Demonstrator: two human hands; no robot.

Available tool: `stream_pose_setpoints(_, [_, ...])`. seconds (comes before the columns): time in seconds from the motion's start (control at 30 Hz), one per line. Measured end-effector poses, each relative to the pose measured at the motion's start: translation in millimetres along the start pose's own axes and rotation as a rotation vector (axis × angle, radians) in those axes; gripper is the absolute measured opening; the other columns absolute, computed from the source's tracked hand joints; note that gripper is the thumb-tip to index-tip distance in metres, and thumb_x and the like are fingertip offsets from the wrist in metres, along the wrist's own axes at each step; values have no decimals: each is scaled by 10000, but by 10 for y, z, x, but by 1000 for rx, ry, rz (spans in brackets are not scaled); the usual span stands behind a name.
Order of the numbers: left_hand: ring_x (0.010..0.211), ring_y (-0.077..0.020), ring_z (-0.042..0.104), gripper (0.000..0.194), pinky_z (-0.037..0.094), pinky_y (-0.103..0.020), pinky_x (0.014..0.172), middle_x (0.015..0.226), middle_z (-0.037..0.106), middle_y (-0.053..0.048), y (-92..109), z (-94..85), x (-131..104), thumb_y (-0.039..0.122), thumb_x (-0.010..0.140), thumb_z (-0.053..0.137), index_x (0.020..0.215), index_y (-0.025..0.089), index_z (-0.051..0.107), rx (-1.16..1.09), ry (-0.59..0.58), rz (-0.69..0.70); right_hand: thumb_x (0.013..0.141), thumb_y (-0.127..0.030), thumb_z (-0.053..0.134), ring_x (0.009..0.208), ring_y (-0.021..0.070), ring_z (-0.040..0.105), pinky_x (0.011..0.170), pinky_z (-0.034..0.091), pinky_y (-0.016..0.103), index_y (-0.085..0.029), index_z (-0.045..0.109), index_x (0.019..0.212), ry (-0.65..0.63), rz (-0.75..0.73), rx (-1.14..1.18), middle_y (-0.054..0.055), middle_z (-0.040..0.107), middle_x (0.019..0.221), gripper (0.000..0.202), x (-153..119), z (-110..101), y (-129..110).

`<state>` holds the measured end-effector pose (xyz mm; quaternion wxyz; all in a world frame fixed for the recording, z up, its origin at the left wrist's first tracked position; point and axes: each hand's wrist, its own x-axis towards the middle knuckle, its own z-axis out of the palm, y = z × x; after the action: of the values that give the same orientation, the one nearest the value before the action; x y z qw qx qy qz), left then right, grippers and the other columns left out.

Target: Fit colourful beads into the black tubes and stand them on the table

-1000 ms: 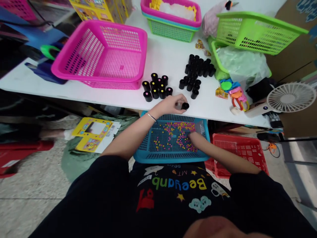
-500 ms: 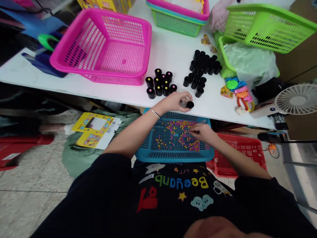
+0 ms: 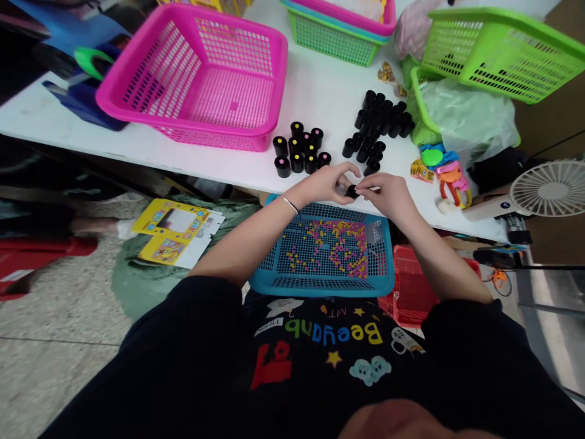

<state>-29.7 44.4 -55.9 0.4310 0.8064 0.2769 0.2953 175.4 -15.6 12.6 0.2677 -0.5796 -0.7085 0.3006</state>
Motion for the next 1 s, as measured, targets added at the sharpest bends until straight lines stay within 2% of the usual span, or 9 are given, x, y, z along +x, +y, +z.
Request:
stream_pose_setpoints(0.13, [919, -181, 790, 575, 557, -279, 915, 957, 842, -19, 17, 1, 1, 243, 726, 861, 1243, 232, 608, -35, 4, -5, 916, -124, 661, 1102, 265, 746, 1123, 574, 504, -256, 827, 833, 20, -115, -107, 53, 809, 1087, 228, -111, 59, 1])
stream_pose_setpoints(0.33, [789, -139, 722, 515, 534, -247, 830, 828, 794, 21, 7, 4, 14, 227, 732, 860, 1207, 215, 662, 30, 15, 32, 934, -64, 490, 1290, 302, 675, 1191, 519, 546, -242, 814, 1108, 23, -289, -276, 102, 766, 1268, 409, -231, 213, 193])
stream_pose_setpoints(0.53, [657, -84, 573, 311, 485, -207, 750, 666, 646, 71, 3, 26, 8, 197, 750, 819, 1052, 170, 748, 87, 55, 85, 979, -71, 446, 1263, 324, 678, 1176, 539, 570, -187, 770, 1234, 67, -496, -477, 148, 742, 1281, 429, -202, 356, 425])
stream_pose_setpoints(0.7, [687, -92, 593, 312, 482, -206, 731, 713, 657, 47, 1, 29, -1, 222, 759, 847, 1055, 152, 775, 113, 53, 56, 1005, -97, 470, 1206, 291, 718, 1112, 596, 519, -185, 802, 1189, 68, -478, -407, 134, 778, 1220, 390, -154, 263, 416])
stream_pose_setpoints(0.8, [749, -114, 649, 415, 509, -226, 776, 831, 729, 17, 41, 57, -42, 226, 799, 845, 1198, 168, 749, 178, 75, 38, 1057, -211, 521, 1141, 252, 751, 1064, 619, 466, -200, 812, 1171, 194, -408, -251, 116, 792, 1201, 312, -272, 163, 396])
stream_pose_setpoints(0.87, [870, -151, 701, 445, 532, -261, 853, 984, 778, -29, 101, 97, -99, 222, 853, 817, 1284, 186, 713, 242, 73, 47, 1070, -268, 542, 1129, 250, 755, 1053, 617, 463, -199, 806, 1182, 285, -349, -192, 121, 790, 1199, 294, -455, 170, 420])
stream_pose_setpoints(0.9, [951, -177, 716, 426, 537, -291, 908, 1058, 787, -53, 139, 119, -137, 223, 884, 798, 1299, 194, 703, 291, 68, 56, 1071, -273, 545, 1106, 251, 760, 1037, 621, 459, -196, 806, 1165, 277, -320, -176, 122, 794, 1171, 287, -568, 202, 444])
stream_pose_setpoints(0.93, [1041, -208, 716, 388, 533, -331, 967, 1129, 787, -73, 181, 137, -179, 232, 915, 779, 1294, 204, 703, 356, 66, 62, 1069, -262, 550, 1080, 250, 765, 1023, 624, 450, -195, 808, 1136, 203, -288, -171, 119, 800, 1135, 274, -688, 251, 472])
stream_pose_setpoints(1.0, [1220, -289, 667, 309, 497, -442, 1066, 1282, 763, -102, 261, 144, -269, 268, 951, 765, 1254, 235, 718, 526, 111, 43, 1052, -213, 579, 1059, 250, 772, 1012, 623, 413, -192, 812, 1082, -84, -207, -215, 120, 805, 1086, 236, -920, 373, 527])
